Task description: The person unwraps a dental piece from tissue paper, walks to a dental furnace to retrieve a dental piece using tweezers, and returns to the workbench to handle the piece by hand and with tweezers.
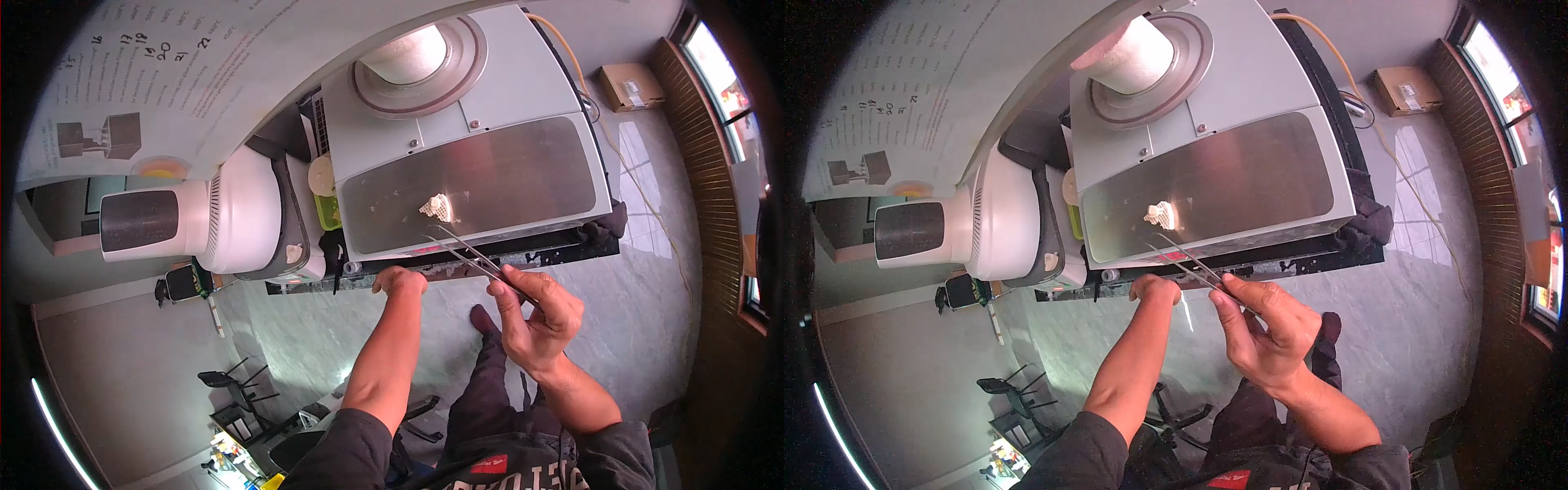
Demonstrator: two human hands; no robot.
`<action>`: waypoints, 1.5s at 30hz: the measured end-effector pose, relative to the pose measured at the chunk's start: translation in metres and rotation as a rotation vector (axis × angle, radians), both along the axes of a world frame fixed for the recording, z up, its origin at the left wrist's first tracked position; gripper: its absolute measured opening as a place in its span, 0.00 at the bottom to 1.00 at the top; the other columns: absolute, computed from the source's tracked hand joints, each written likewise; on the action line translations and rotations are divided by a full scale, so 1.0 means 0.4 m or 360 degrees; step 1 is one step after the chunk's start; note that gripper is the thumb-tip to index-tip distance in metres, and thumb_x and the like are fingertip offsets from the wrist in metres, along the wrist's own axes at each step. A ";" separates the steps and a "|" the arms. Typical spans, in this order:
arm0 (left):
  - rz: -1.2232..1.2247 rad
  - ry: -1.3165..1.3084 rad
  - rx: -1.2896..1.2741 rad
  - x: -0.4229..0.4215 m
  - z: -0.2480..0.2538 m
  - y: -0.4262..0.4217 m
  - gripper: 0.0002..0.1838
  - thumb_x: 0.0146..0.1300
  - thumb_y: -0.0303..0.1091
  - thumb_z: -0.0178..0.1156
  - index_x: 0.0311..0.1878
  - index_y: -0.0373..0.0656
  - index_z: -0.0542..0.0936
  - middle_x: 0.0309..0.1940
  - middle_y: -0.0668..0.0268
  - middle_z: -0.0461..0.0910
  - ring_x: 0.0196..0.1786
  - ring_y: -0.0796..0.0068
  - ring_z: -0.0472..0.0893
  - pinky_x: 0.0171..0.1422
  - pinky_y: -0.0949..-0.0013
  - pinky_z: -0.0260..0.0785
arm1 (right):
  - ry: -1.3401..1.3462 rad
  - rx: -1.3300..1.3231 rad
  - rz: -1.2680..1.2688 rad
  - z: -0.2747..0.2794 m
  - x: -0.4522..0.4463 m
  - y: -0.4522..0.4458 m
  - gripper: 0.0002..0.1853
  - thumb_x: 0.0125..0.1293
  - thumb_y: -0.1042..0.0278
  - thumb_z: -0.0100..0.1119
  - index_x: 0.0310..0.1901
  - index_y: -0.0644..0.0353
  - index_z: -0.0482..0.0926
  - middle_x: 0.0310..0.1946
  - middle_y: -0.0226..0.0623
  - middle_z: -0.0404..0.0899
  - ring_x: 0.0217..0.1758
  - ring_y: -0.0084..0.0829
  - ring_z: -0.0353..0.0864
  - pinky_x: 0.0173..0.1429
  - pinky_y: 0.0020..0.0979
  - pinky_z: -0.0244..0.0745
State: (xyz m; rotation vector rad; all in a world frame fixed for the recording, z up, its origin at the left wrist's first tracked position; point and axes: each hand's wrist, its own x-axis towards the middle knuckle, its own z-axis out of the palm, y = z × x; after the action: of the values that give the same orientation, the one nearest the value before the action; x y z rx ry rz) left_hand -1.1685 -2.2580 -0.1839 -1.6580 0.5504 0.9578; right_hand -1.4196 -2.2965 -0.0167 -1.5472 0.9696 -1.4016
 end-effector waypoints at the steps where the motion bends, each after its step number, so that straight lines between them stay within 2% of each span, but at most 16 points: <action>1: 0.0031 -0.0002 0.0024 0.004 -0.010 0.002 0.26 0.67 0.46 0.56 0.69 0.57 0.75 0.72 0.66 0.69 0.71 0.60 0.71 0.69 0.47 0.69 | 0.0004 0.0017 0.0002 0.001 -0.003 0.000 0.11 0.55 0.83 0.72 0.41 0.70 0.83 0.29 0.45 0.86 0.25 0.26 0.84 0.27 0.22 0.74; 5: -0.0061 -0.0021 0.0091 0.022 -0.064 0.020 0.26 0.67 0.45 0.56 0.69 0.56 0.75 0.72 0.66 0.69 0.72 0.60 0.71 0.69 0.47 0.69 | 0.0008 0.0055 -0.0006 0.000 -0.018 -0.002 0.12 0.54 0.84 0.72 0.41 0.70 0.83 0.29 0.44 0.86 0.26 0.26 0.84 0.27 0.22 0.74; 12: -0.0141 -0.0053 0.0044 -0.007 -0.008 0.003 0.26 0.68 0.46 0.55 0.70 0.58 0.74 0.72 0.67 0.69 0.72 0.61 0.71 0.69 0.48 0.69 | -0.0004 0.0027 -0.0050 -0.013 -0.037 -0.004 0.12 0.54 0.84 0.72 0.41 0.71 0.83 0.28 0.44 0.86 0.25 0.25 0.83 0.27 0.21 0.73; 15: -0.0099 -0.0024 0.0065 -0.004 -0.012 0.003 0.26 0.68 0.46 0.55 0.70 0.58 0.74 0.72 0.67 0.69 0.72 0.61 0.71 0.69 0.49 0.69 | 0.0030 0.0018 -0.0055 0.001 -0.045 0.000 0.09 0.57 0.84 0.69 0.40 0.74 0.82 0.28 0.46 0.85 0.29 0.28 0.85 0.33 0.23 0.77; 18: -0.0107 -0.0018 0.0057 -0.004 -0.014 0.004 0.27 0.68 0.46 0.55 0.70 0.58 0.73 0.72 0.67 0.69 0.72 0.61 0.70 0.69 0.49 0.69 | 0.0022 -0.0010 -0.0070 0.004 -0.043 0.004 0.13 0.52 0.83 0.73 0.41 0.69 0.84 0.29 0.43 0.86 0.23 0.24 0.82 0.26 0.21 0.73; 21: -0.0119 -0.0017 0.0047 -0.004 -0.014 0.007 0.27 0.68 0.46 0.54 0.71 0.58 0.73 0.73 0.67 0.68 0.72 0.61 0.70 0.69 0.49 0.69 | 0.0033 -0.0057 -0.0033 0.008 -0.028 0.003 0.14 0.51 0.83 0.74 0.40 0.67 0.84 0.30 0.43 0.86 0.23 0.23 0.81 0.25 0.21 0.73; 35: -0.0147 -0.0022 0.0018 -0.019 0.025 -0.010 0.28 0.69 0.47 0.53 0.73 0.57 0.70 0.74 0.67 0.66 0.73 0.61 0.69 0.70 0.49 0.68 | -0.0040 -0.0071 -0.0064 0.008 0.019 -0.009 0.14 0.49 0.83 0.75 0.40 0.66 0.86 0.31 0.40 0.86 0.23 0.25 0.82 0.26 0.23 0.76; 45: -0.0152 -0.0020 0.0063 -0.005 -0.004 -0.002 0.30 0.68 0.49 0.56 0.73 0.58 0.70 0.74 0.66 0.66 0.73 0.62 0.69 0.71 0.49 0.67 | -0.0026 -0.0044 -0.0068 0.005 -0.005 -0.004 0.15 0.50 0.84 0.74 0.41 0.67 0.85 0.31 0.42 0.86 0.24 0.24 0.82 0.26 0.22 0.76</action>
State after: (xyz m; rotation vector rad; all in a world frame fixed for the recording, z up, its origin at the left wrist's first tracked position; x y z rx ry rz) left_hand -1.1706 -2.2586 -0.1856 -1.5870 0.5935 0.8829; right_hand -1.4216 -2.2980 -0.0149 -1.5410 0.9827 -1.4609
